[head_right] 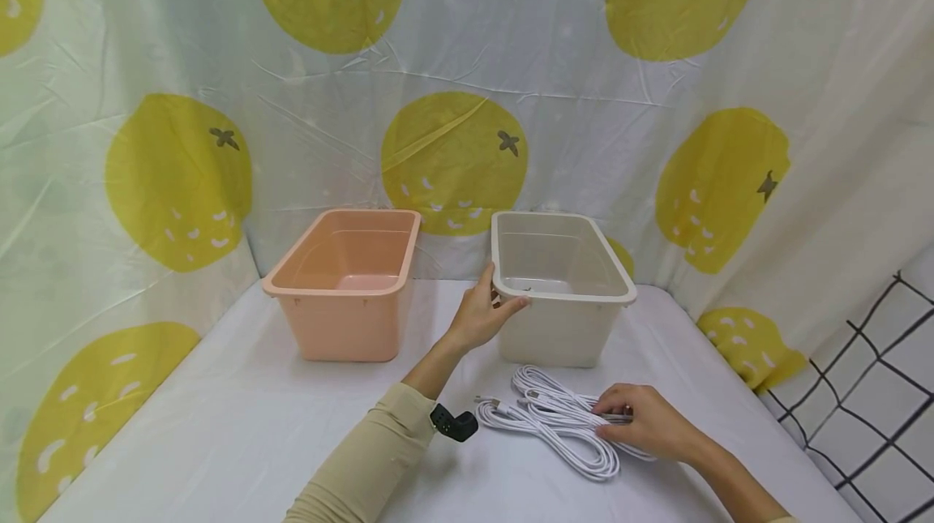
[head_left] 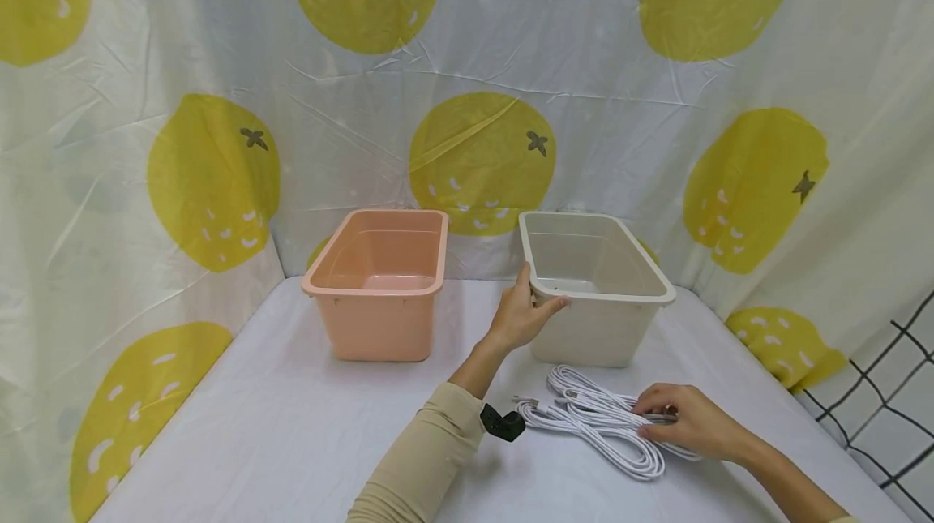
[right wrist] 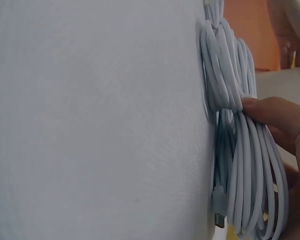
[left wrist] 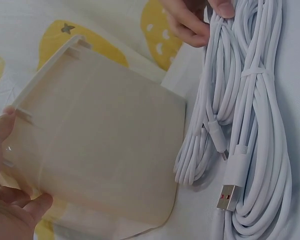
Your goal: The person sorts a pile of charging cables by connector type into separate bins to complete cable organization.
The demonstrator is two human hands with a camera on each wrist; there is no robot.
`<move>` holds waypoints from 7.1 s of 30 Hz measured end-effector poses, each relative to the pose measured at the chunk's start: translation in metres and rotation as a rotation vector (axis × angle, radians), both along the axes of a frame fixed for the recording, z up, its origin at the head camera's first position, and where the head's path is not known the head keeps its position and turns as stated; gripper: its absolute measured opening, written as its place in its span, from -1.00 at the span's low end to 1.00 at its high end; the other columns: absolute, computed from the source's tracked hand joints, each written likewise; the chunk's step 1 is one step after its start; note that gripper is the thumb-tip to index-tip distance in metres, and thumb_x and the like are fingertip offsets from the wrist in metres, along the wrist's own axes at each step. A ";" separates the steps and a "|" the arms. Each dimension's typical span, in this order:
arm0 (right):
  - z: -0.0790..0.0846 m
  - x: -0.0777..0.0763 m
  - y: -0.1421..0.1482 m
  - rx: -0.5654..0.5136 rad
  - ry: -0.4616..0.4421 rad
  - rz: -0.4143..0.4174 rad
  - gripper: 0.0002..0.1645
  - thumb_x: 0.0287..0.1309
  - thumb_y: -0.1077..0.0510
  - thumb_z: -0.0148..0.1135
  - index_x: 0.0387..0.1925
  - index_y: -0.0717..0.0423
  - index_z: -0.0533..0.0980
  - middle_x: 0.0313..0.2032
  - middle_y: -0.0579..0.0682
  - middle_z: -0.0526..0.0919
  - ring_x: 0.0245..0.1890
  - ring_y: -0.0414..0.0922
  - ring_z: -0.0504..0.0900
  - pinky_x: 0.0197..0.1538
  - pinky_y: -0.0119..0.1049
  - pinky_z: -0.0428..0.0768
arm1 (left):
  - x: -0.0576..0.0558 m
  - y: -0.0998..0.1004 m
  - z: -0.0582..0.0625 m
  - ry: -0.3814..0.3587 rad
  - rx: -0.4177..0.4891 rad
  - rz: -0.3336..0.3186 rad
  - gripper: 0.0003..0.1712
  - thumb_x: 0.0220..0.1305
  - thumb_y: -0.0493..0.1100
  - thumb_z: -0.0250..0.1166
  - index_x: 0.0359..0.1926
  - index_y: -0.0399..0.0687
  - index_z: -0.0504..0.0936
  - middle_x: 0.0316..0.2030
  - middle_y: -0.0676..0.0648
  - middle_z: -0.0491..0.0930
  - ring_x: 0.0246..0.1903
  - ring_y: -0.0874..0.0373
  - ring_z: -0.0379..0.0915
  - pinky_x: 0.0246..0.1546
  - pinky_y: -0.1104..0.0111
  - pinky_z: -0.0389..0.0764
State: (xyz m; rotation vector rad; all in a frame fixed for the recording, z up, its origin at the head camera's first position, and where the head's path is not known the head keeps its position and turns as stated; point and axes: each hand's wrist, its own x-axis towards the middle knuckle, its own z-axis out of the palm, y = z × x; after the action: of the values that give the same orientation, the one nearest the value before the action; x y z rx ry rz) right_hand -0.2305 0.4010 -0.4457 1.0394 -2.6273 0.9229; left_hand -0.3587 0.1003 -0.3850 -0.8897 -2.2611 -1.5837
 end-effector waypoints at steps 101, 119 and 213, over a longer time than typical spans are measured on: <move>0.161 -0.130 -0.052 -0.103 -0.081 -0.567 -0.47 0.42 -0.04 0.30 0.19 0.27 0.61 0.06 0.26 0.68 0.09 0.22 0.61 0.09 0.09 0.59 | 0.000 -0.003 -0.005 -0.001 0.053 -0.048 -0.15 0.35 -0.03 0.47 0.48 -0.13 0.21 0.12 -0.20 0.63 0.12 0.04 0.60 0.04 0.25 0.64; 0.161 -0.095 -0.066 -0.049 0.093 -0.467 -0.57 0.36 0.07 0.36 0.12 0.28 0.65 -0.09 0.20 0.73 -0.14 0.13 0.70 -0.19 -0.18 0.62 | -0.001 -0.003 -0.002 -0.006 0.066 -0.072 -0.15 0.35 -0.05 0.47 0.49 -0.09 0.21 0.16 -0.17 0.62 0.16 0.02 0.57 0.07 0.23 0.62; 0.022 -0.012 -0.025 0.061 -0.064 -0.316 -0.66 0.04 0.18 0.57 -0.08 0.02 0.76 -0.15 -0.19 0.75 -0.07 -0.07 0.69 -0.02 -0.09 0.64 | 0.001 -0.007 0.005 -0.007 0.024 -0.058 -0.20 0.35 -0.03 0.47 0.43 -0.12 0.25 0.11 -0.17 0.65 0.14 0.05 0.59 -0.10 0.29 0.66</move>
State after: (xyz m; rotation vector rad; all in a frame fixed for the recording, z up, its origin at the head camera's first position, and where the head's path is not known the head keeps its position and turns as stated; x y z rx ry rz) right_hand -0.2428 0.3760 -0.4240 0.5878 -2.7770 0.8195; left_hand -0.3576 0.0930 -0.3798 -0.9524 -2.2359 -1.6375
